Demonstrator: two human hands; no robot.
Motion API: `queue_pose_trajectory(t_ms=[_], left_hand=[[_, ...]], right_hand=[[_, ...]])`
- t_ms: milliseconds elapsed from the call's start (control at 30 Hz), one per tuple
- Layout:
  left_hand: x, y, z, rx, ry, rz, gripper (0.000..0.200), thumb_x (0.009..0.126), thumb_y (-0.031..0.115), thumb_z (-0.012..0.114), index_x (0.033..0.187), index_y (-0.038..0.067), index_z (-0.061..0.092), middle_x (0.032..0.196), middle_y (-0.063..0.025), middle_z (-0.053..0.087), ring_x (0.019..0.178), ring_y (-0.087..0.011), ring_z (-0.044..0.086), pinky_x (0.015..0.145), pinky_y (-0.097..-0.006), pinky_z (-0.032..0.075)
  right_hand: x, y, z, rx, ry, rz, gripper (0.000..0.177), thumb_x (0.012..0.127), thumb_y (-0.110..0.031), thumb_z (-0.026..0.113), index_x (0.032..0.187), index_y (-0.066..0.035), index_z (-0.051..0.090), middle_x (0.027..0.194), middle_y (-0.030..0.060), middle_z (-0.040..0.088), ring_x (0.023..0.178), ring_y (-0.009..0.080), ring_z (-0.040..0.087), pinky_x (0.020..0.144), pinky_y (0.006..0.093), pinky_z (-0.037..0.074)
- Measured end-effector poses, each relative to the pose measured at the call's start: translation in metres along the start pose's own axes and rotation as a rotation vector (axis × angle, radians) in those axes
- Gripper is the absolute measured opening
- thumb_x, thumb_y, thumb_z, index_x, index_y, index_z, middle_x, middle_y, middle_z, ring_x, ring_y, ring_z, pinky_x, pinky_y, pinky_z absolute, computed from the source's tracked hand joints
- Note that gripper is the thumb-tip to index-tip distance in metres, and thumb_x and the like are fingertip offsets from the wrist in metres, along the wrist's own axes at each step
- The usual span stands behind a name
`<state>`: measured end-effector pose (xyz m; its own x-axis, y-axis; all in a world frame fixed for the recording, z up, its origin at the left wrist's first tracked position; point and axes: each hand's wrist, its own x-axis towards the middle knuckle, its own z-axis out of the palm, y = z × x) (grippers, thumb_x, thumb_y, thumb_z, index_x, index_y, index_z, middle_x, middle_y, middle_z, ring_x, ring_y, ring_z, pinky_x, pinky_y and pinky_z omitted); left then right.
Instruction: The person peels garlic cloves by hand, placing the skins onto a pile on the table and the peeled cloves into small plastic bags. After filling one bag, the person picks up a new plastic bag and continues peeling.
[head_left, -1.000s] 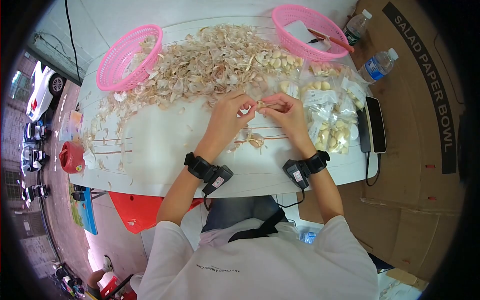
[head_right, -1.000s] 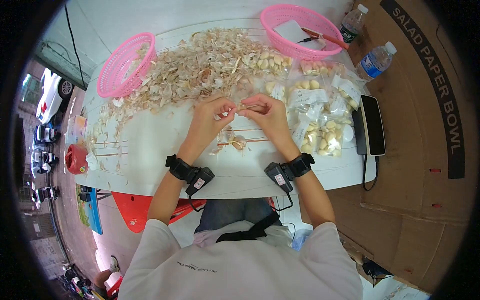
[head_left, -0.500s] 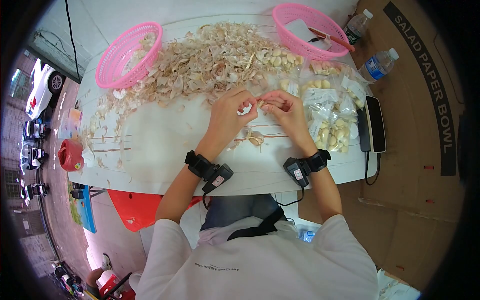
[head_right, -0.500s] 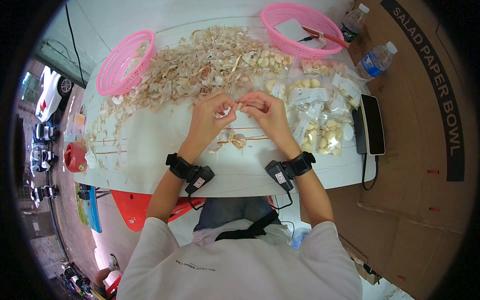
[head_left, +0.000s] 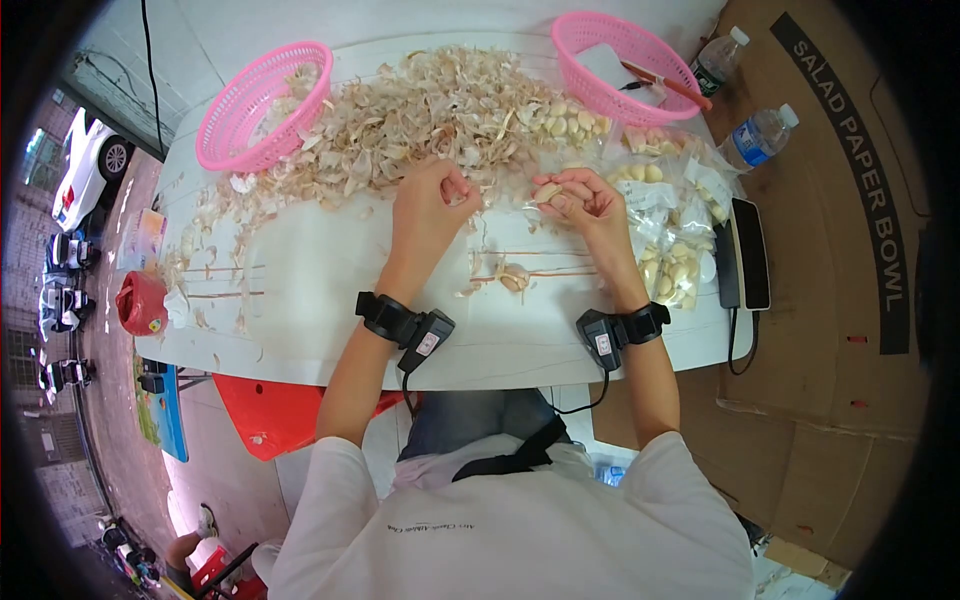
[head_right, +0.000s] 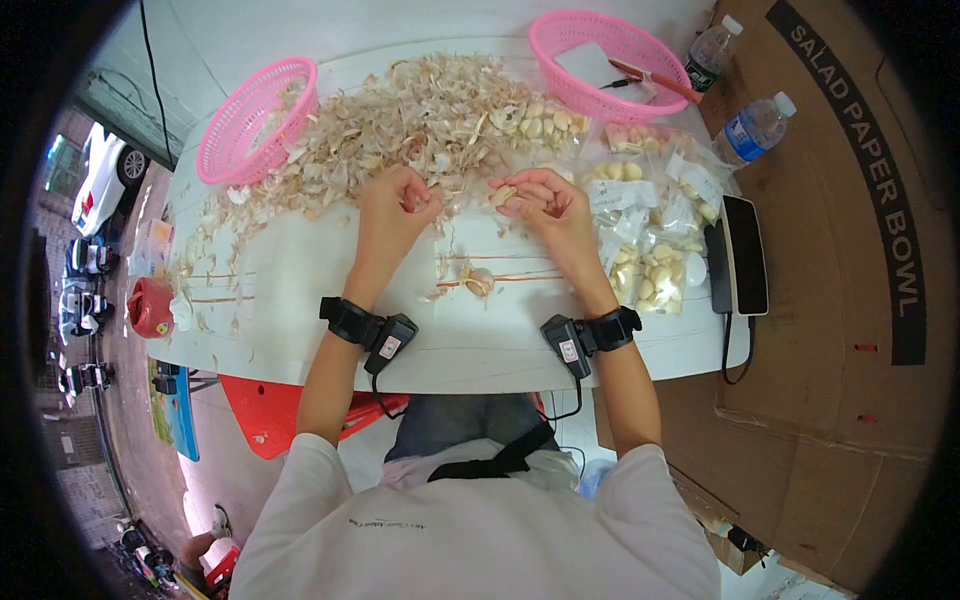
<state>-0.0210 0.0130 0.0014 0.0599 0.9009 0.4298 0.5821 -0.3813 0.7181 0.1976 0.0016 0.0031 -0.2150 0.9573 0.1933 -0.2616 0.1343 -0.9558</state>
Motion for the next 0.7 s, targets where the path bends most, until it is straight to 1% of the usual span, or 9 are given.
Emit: queue_pose_trajectory(t_ms=[100,167,200,267,300,367,500,567,700], left_hand=[[0.001,0.006,0.000,0.014,-0.031,-0.002,0.010,0.072,0.003,0.067,0.078,0.002,0.060,0.066,-0.0032,0.047,0.056,-0.0115,0.043,0.053,-0.0259,0.040],[0.001,0.013,0.000,-0.090,0.002,0.086,0.013,0.074,0.004,0.068,0.085,0.001,0.062,0.073,-0.0047,0.052,0.064,-0.0140,0.049,0.059,-0.0263,0.043],[0.001,0.013,0.002,-0.091,0.003,0.085,0.013,0.074,0.004,0.068,0.085,0.001,0.062,0.073,-0.0047,0.052,0.064,-0.0140,0.049,0.059,-0.0263,0.043],[0.000,0.013,0.005,-0.176,-0.106,0.226,0.016,0.077,0.005,0.067,0.092,0.001,0.063,0.082,-0.0068,0.058,0.075,-0.0176,0.056,0.068,-0.0272,0.046],[-0.001,0.016,0.006,-0.176,-0.105,0.224,0.016,0.077,0.005,0.067,0.092,0.001,0.063,0.082,-0.0068,0.058,0.075,-0.0176,0.056,0.068,-0.0272,0.046],[-0.005,0.021,0.007,-0.204,-0.255,0.223,0.016,0.080,0.007,0.066,0.094,0.001,0.063,0.087,-0.0092,0.061,0.081,-0.0207,0.059,0.073,-0.0286,0.048],[-0.009,0.020,0.015,-0.227,-0.233,0.179,0.017,0.079,0.014,0.068,0.092,0.005,0.064,0.083,-0.0062,0.060,0.075,-0.0203,0.057,0.068,-0.0310,0.046],[-0.009,0.020,0.014,-0.260,-0.220,0.112,0.014,0.082,0.007,0.065,0.094,0.001,0.064,0.087,-0.0077,0.062,0.077,-0.0167,0.059,0.071,-0.0273,0.048],[-0.008,0.028,0.010,-0.360,-0.144,0.073,0.015,0.081,0.006,0.065,0.095,0.002,0.064,0.085,-0.0063,0.061,0.075,-0.0141,0.058,0.069,-0.0263,0.048]], right_hand=[[0.000,0.003,-0.002,0.031,-0.003,0.012,0.020,0.086,0.003,0.057,0.106,0.002,0.055,0.110,0.0182,0.063,0.100,0.0191,0.062,0.084,0.0294,0.053],[0.001,0.004,-0.002,0.061,0.012,0.034,0.021,0.087,0.001,0.057,0.107,0.001,0.054,0.109,0.0185,0.063,0.098,0.0200,0.063,0.083,0.0289,0.053],[0.001,0.005,-0.001,0.060,0.011,0.035,0.021,0.087,0.001,0.057,0.107,0.001,0.054,0.109,0.0185,0.063,0.098,0.0200,0.063,0.083,0.0289,0.053],[0.000,0.009,-0.002,0.110,0.033,0.054,0.021,0.087,-0.001,0.058,0.108,0.001,0.054,0.107,0.0175,0.064,0.095,0.0208,0.064,0.082,0.0288,0.054],[0.000,0.011,-0.002,0.110,0.031,0.055,0.021,0.087,-0.001,0.058,0.108,0.001,0.054,0.107,0.0175,0.064,0.095,0.0208,0.064,0.082,0.0288,0.054],[-0.001,0.013,-0.002,0.132,0.055,0.147,0.025,0.087,-0.003,0.059,0.111,0.001,0.053,0.106,0.0161,0.064,0.091,0.0210,0.066,0.080,0.0287,0.054],[-0.003,0.008,0.006,0.116,0.084,0.179,0.026,0.087,-0.004,0.060,0.112,0.002,0.054,0.104,0.0153,0.065,0.089,0.0209,0.066,0.078,0.0283,0.055],[-0.003,0.012,0.004,0.072,0.033,0.165,0.025,0.087,-0.006,0.060,0.110,0.002,0.055,0.102,0.0160,0.065,0.088,0.0215,0.067,0.078,0.0285,0.055],[-0.004,0.010,0.006,0.022,0.000,0.208,0.023,0.088,-0.010,0.060,0.107,0.003,0.057,0.098,0.0168,0.066,0.086,0.0219,0.067,0.077,0.0287,0.056]])
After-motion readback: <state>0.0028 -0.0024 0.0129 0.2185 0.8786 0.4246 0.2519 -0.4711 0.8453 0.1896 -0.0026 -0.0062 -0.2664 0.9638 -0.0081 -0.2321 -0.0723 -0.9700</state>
